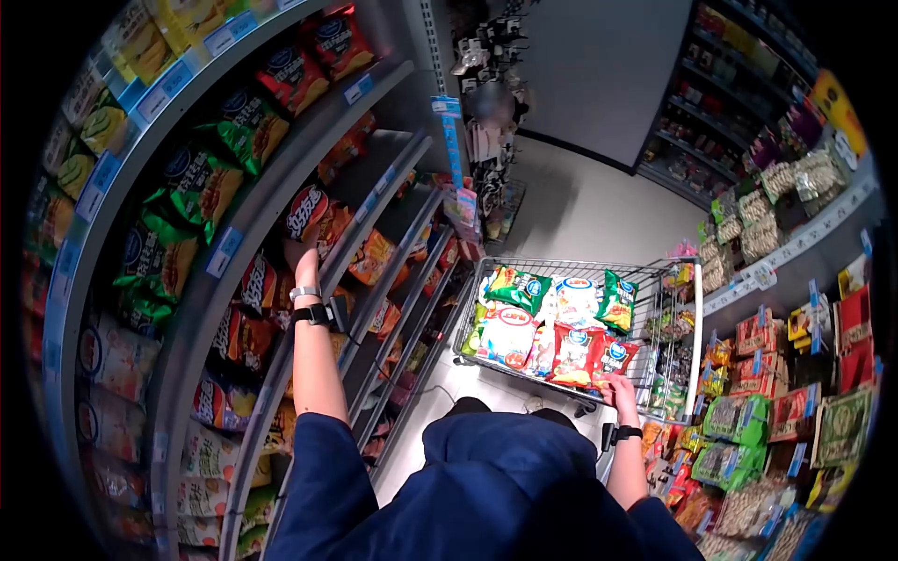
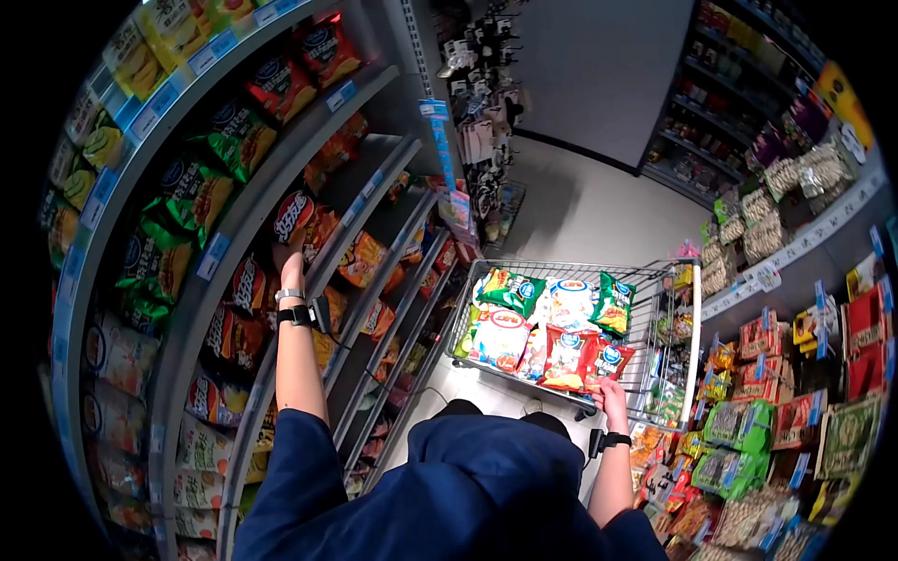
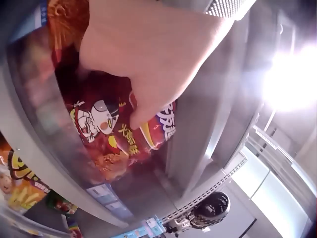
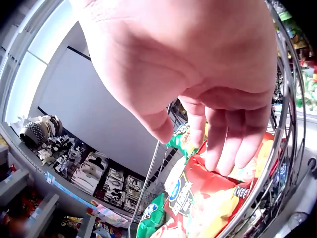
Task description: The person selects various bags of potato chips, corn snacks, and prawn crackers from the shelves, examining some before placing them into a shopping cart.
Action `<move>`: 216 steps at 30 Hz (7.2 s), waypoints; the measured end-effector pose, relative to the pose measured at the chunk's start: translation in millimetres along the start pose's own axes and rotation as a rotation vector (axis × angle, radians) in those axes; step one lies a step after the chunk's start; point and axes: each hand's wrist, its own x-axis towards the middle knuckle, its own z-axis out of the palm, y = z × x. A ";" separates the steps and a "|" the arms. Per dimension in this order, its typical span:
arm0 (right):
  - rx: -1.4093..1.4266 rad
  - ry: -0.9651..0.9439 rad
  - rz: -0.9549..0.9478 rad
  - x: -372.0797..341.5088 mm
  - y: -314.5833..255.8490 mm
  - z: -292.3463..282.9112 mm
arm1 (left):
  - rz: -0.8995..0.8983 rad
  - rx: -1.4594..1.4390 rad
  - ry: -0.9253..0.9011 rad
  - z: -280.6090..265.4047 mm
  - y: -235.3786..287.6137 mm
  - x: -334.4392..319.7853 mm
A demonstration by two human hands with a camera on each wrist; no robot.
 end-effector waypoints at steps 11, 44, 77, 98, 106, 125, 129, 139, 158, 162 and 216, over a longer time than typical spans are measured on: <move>-0.075 -0.065 -0.188 -40.3 -68.9 98.1 | 0.882 -0.055 -0.788 3.9 118.8 -143.4; -0.648 -0.343 0.082 105.2 -35.3 151.7 | 0.195 -0.173 0.068 -121.8 51.5 -171.8; -0.168 -0.918 -0.175 -2.6 -170.1 206.3 | -0.158 -0.395 -0.598 99.2 103.0 -310.1; -0.919 0.037 -0.125 138.1 -93.3 68.3 | -0.524 -0.470 -0.787 6.7 31.5 -329.2; -0.625 0.052 -0.246 179.5 -28.3 43.8 | -0.486 -0.388 -0.355 -78.2 -9.2 -296.4; -0.679 -0.223 -0.601 129.8 -84.1 139.7 | -0.036 0.098 0.363 -224.9 5.6 -101.4; -0.791 -0.263 -0.641 57.7 -144.1 186.0 | 0.247 0.122 0.313 -187.9 23.6 -170.6; -0.484 -0.990 -0.545 -54.5 -196.0 277.8 | 0.137 -0.159 -0.360 -53.1 128.7 -255.6; 0.154 -0.419 -0.241 -18.7 -191.5 137.3 | -0.246 -0.564 -0.970 85.5 166.5 -283.5; 0.236 -0.243 -0.313 21.0 -195.2 63.2 | -0.270 -0.542 -0.917 63.4 162.8 -277.1; -0.952 0.851 -0.344 -104.2 76.6 -24.6 | 0.096 0.132 0.289 -308.7 -48.6 -237.0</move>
